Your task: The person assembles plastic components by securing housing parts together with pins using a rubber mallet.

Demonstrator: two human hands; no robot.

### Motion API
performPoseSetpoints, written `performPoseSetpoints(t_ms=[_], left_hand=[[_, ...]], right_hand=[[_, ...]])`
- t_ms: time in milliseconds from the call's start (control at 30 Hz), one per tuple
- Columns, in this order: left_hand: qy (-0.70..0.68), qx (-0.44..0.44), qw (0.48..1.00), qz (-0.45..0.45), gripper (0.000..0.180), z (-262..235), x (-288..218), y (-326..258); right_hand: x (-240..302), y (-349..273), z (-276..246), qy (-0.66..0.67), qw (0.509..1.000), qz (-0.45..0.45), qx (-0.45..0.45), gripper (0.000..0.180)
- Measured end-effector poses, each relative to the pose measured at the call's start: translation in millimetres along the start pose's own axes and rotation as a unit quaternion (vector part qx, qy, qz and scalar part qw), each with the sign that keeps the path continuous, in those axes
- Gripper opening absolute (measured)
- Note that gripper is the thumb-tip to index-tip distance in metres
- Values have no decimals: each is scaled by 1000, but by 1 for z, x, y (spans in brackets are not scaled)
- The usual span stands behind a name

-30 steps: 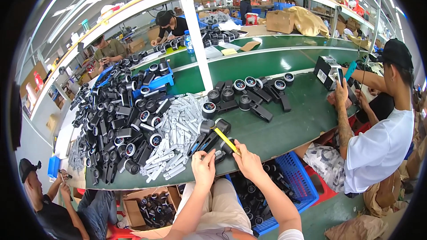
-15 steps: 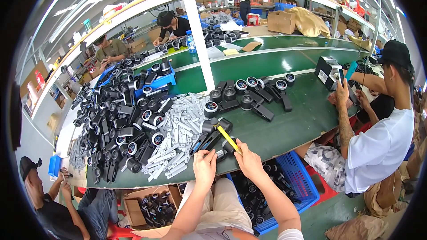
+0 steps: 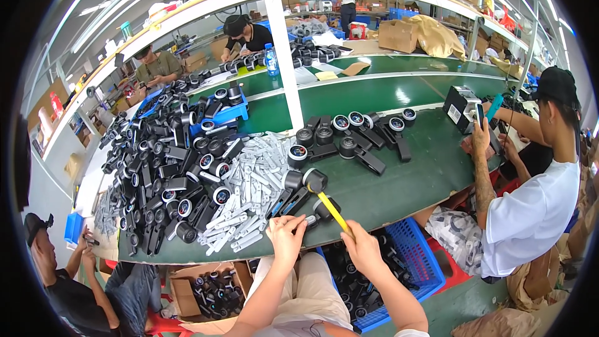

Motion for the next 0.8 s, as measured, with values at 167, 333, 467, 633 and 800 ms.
performPoseSetpoints(t_ms=[167,333,467,633,800], left_hand=[[-71,-2,997,-9,18,2,1,-1],[-102,2,995,-1,19,1,1,-3],[-97,8,995,0,19,1,-2,-2],[-84,9,996,-31,16,2,6,-2],[-154,26,985,-69,15,6,19,-1]], right_hand=[[-32,-27,11,-19,998,-50,-13,33],[-26,-33,11,-29,998,-60,-13,33],[-29,-31,12,-30,997,-72,-25,33],[-20,-33,5,-46,995,-87,-33,35],[-20,-30,2,-48,991,-118,-51,34]])
Point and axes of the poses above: each hand's wrist, its own y-axis towards the middle knuckle, its own z-axis out of the palm, x = y × z, the point moved 4 cm from there along y, towards the middle knuckle, and after that the axes turned 13 degrees about -y, right-handed, at the moved point
